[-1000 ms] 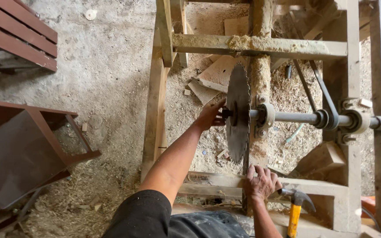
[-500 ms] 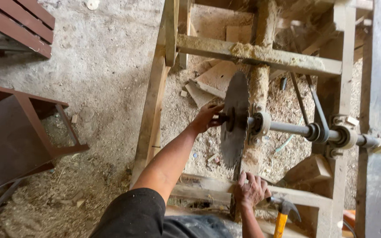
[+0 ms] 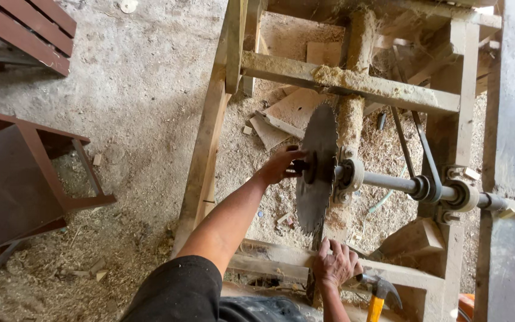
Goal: The person manipulates a circular saw blade on a wooden machine frame, using a hammer to tap various components and positioning the blade along a shaft.
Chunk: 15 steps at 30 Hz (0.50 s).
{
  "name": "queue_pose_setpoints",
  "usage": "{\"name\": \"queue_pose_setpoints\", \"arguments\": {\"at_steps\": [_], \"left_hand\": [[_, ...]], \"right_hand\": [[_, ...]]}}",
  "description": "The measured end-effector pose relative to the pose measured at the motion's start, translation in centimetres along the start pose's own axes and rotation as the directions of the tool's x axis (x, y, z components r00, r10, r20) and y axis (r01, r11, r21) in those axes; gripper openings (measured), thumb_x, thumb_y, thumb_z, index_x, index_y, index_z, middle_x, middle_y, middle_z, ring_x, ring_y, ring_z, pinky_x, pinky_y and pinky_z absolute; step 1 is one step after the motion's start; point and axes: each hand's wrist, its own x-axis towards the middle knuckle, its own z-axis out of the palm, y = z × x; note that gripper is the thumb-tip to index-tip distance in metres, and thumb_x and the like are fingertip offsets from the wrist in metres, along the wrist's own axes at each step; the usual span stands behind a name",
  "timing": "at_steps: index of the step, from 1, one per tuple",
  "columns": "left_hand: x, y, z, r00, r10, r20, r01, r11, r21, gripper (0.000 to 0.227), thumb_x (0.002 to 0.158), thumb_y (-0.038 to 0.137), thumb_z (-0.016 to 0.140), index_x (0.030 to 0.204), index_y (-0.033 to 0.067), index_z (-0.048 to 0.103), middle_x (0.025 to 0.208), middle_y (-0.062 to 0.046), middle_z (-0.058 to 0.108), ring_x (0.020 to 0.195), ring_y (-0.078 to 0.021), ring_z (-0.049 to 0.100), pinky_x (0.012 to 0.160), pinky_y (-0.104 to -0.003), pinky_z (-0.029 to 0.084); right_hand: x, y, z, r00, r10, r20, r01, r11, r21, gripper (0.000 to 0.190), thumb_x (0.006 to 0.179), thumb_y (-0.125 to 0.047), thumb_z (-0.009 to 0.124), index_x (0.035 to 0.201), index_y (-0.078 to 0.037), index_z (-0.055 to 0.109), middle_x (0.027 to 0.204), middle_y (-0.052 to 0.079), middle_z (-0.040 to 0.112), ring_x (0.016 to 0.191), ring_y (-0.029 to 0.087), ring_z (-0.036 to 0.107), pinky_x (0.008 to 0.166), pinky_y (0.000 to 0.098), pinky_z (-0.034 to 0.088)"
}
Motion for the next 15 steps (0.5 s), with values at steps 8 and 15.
{"name": "queue_pose_setpoints", "arguments": {"at_steps": [8,15], "left_hand": [[3.2,-1.6,-1.0,0.934,0.208,0.291,-0.273,0.940,0.205,0.044,0.085,0.011,0.076,0.125,-0.0039,0.068,0.109,-0.023,0.071,0.087,-0.0278,0.069,0.069,-0.037,0.059],[1.3,-1.2,-0.2,0.983,-0.186,-0.007,0.185,0.981,-0.057,0.038,0.095,0.040,0.062,0.118,0.0112,0.062,0.103,-0.016,0.069,0.085,-0.0264,0.071,0.070,-0.039,0.063]], "right_hand": [[0.1,-0.5,-0.5,0.999,-0.022,-0.040,0.022,1.000,0.002,0.032,0.093,-0.046,0.057,0.102,-0.027,0.080,0.104,-0.001,0.075,0.107,0.023,0.058,0.105,0.0445,0.029],[-0.1,0.6,0.4,1.000,-0.023,-0.012,0.023,1.000,0.019,0.034,0.096,-0.049,0.056,0.106,-0.026,0.080,0.106,0.001,0.075,0.106,0.025,0.057,0.105,0.0381,0.033]]}}
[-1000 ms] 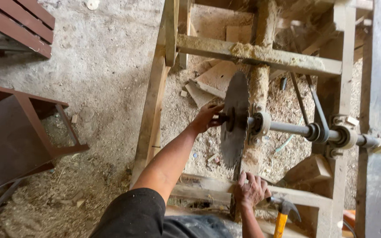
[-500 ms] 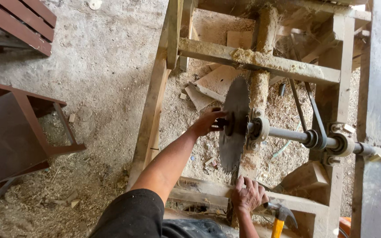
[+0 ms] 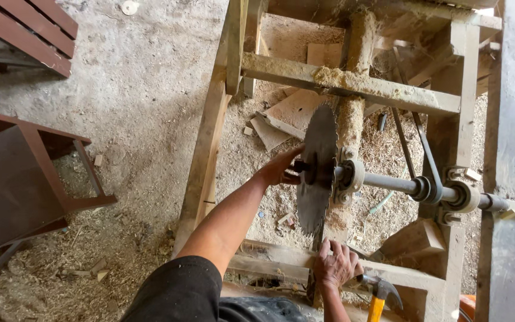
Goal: The person manipulates a circular saw blade on a wooden machine frame, using a hammer to tap various components and positioning the blade along a shaft.
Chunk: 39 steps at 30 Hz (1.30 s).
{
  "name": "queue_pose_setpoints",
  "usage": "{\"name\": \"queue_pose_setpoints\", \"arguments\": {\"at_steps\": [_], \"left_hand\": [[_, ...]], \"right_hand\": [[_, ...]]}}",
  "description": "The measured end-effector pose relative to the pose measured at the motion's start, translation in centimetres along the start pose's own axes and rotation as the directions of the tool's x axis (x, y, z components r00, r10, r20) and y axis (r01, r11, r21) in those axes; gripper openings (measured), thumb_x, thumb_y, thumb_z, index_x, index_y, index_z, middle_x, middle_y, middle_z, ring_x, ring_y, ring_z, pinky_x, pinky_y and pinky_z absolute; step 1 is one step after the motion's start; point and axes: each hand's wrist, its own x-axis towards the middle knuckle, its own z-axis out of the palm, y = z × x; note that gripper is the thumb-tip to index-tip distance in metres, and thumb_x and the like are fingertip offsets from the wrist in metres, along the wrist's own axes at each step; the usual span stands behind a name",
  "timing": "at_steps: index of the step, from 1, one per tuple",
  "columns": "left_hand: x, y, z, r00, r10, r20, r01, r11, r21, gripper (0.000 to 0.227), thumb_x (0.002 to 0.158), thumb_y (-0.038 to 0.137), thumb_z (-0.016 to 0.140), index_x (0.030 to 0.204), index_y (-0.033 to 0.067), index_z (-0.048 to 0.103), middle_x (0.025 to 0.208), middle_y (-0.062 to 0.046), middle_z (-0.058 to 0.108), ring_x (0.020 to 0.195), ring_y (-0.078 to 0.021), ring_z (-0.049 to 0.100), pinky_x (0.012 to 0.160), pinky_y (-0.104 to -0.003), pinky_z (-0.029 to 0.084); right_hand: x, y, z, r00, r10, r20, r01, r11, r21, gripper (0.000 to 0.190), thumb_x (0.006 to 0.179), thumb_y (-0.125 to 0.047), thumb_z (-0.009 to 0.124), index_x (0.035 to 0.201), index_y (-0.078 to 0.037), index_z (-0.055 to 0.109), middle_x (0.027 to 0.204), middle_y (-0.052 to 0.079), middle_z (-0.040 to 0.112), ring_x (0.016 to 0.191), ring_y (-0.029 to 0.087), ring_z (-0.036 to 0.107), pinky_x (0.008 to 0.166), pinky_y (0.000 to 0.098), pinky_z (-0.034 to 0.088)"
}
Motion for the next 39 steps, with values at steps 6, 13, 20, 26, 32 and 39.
{"name": "queue_pose_setpoints", "arguments": {"at_steps": [6,13,20,26,32,39], "left_hand": [[1.9,-1.1,-1.6,0.956,0.209,0.206,-0.221,0.975,0.036,0.037,0.104,0.014,0.072,0.128,-0.0129,0.069,0.106,-0.024,0.065,0.083,-0.0287,0.064,0.071,-0.036,0.058],[-0.1,-0.3,0.1,0.953,0.294,0.072,-0.290,0.955,-0.060,0.037,0.093,0.010,0.069,0.127,0.0007,0.062,0.117,-0.022,0.071,0.096,-0.0256,0.075,0.084,-0.037,0.065],[-2.6,0.2,-0.5,0.989,-0.114,-0.092,0.126,0.981,0.145,0.053,0.100,0.049,0.055,0.123,0.0034,0.069,0.100,-0.019,0.065,0.085,-0.0298,0.068,0.080,-0.042,0.061],[1.4,-1.5,-1.1,0.905,0.369,0.211,-0.400,0.907,0.129,0.039,0.089,0.017,0.070,0.126,0.0040,0.069,0.111,-0.013,0.074,0.098,-0.0259,0.070,0.084,-0.035,0.065],[-0.7,0.1,0.4,0.991,0.127,-0.042,-0.128,0.991,-0.040,0.036,0.095,0.032,0.067,0.125,0.0124,0.061,0.109,-0.010,0.069,0.097,-0.0217,0.071,0.072,-0.036,0.064],[1.5,-0.1,-1.4,0.966,0.191,0.176,-0.208,0.975,0.083,0.034,0.099,0.020,0.075,0.120,-0.0065,0.070,0.102,-0.021,0.065,0.082,-0.0263,0.065,0.066,-0.033,0.057]], "right_hand": [[0.3,0.2,0.5,0.998,0.020,0.056,-0.019,1.000,-0.020,0.040,0.095,-0.052,0.053,0.109,-0.025,0.080,0.107,0.000,0.076,0.103,0.022,0.059,0.105,0.0389,0.035],[0.6,0.2,0.7,0.999,0.020,0.036,-0.019,1.000,-0.015,0.039,0.095,-0.051,0.054,0.109,-0.025,0.080,0.107,0.002,0.076,0.106,0.025,0.058,0.103,0.0386,0.035],[-0.2,0.1,-0.1,1.000,0.019,0.005,-0.019,1.000,-0.016,0.036,0.094,-0.050,0.056,0.106,-0.026,0.080,0.106,0.000,0.076,0.106,0.024,0.057,0.105,0.0391,0.031],[-0.5,0.3,-0.1,0.999,-0.001,-0.033,0.001,1.000,-0.002,0.035,0.094,-0.049,0.056,0.104,-0.026,0.081,0.107,-0.001,0.076,0.108,0.023,0.057,0.105,0.0416,0.028],[0.1,-0.1,0.3,0.999,0.034,-0.005,-0.034,0.999,0.015,0.036,0.095,-0.052,0.056,0.105,-0.028,0.080,0.107,-0.002,0.076,0.110,0.021,0.057,0.106,0.0417,0.027],[0.5,-0.6,0.0,1.000,0.027,-0.004,-0.028,0.999,-0.025,0.036,0.093,-0.053,0.056,0.102,-0.029,0.081,0.107,-0.002,0.076,0.108,0.021,0.057,0.106,0.0442,0.024]]}}
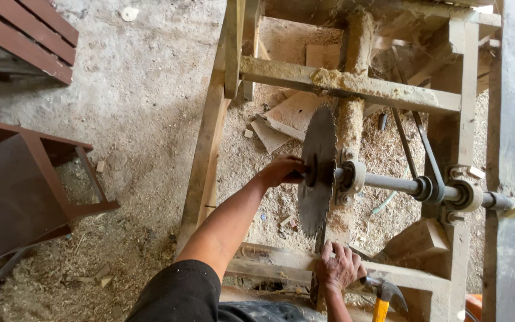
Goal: The person manipulates a circular saw blade on a wooden machine frame, using a hammer to tap various components and positioning the blade along a shaft.
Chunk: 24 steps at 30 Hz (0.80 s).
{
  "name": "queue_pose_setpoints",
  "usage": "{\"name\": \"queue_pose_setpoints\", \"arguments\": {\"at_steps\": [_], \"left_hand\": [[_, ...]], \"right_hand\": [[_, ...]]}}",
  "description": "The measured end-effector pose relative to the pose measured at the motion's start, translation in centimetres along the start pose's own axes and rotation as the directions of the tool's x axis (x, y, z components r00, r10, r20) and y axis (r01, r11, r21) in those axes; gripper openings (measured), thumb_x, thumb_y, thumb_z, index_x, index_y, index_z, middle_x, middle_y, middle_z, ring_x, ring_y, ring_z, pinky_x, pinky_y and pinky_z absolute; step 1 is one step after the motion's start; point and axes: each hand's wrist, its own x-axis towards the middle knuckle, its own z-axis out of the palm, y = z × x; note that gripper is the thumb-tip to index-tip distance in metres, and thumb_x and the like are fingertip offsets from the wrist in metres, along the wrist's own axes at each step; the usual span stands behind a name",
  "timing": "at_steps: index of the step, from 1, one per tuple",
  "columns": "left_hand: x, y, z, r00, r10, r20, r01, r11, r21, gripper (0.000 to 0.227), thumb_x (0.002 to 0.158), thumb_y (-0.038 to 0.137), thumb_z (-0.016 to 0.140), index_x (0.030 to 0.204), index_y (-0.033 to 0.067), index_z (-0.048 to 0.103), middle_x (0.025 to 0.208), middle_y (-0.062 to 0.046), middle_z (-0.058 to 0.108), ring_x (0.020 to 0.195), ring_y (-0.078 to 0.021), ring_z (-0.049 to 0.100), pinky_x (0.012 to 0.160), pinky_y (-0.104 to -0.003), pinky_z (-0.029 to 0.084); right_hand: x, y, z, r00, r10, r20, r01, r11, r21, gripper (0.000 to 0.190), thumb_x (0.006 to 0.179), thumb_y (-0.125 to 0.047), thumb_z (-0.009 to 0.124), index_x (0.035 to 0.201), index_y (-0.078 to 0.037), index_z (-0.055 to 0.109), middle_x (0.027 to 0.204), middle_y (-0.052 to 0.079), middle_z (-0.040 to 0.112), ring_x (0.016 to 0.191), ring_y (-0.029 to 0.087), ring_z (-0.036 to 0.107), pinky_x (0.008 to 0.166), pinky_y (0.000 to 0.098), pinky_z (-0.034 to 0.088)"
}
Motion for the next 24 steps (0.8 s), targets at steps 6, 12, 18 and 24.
{"name": "queue_pose_setpoints", "arguments": {"at_steps": [6,12,18,24], "left_hand": [[0.4,-1.4,0.9,0.986,0.110,-0.124,-0.117,0.992,-0.053,0.037,0.090,0.007,0.074,0.124,-0.0047,0.063,0.111,-0.020,0.072,0.093,-0.0257,0.075,0.081,-0.035,0.067],[-2.5,0.3,2.0,0.942,-0.177,-0.286,0.136,0.978,-0.159,0.056,0.100,0.045,0.065,0.130,-0.0014,0.061,0.105,-0.020,0.070,0.077,-0.0257,0.070,0.068,-0.035,0.064],[-0.8,-2.5,0.2,0.993,-0.071,-0.091,0.058,0.988,-0.144,0.031,0.101,0.030,0.067,0.112,0.0031,0.078,0.085,-0.012,0.075,0.067,-0.0188,0.071,0.064,-0.033,0.064],[0.4,-2.6,-2.9,0.987,0.084,-0.138,-0.086,0.996,-0.007,0.038,0.105,0.036,0.062,0.099,-0.0004,0.072,0.079,-0.013,0.071,0.063,-0.0199,0.068,0.056,-0.035,0.061]], "right_hand": [[-0.7,0.2,-0.3,0.999,0.035,0.028,-0.036,0.999,0.017,0.036,0.095,-0.053,0.056,0.105,-0.029,0.080,0.107,-0.002,0.076,0.108,0.020,0.057,0.105,0.0441,0.025],[-0.8,0.4,-0.2,1.000,0.010,-0.023,-0.009,0.999,0.038,0.035,0.095,-0.054,0.057,0.101,-0.029,0.081,0.108,-0.003,0.077,0.112,0.020,0.058,0.105,0.0438,0.024],[-0.5,0.5,-0.5,1.000,0.022,-0.006,-0.022,1.000,0.019,0.035,0.093,-0.054,0.057,0.102,-0.030,0.081,0.110,-0.003,0.077,0.107,0.020,0.058,0.104,0.0438,0.024],[-0.5,0.5,0.4,0.996,-0.057,-0.069,0.057,0.998,-0.003,0.032,0.093,-0.049,0.059,0.103,-0.029,0.081,0.107,-0.001,0.077,0.109,0.022,0.058,0.102,0.0441,0.025]]}}
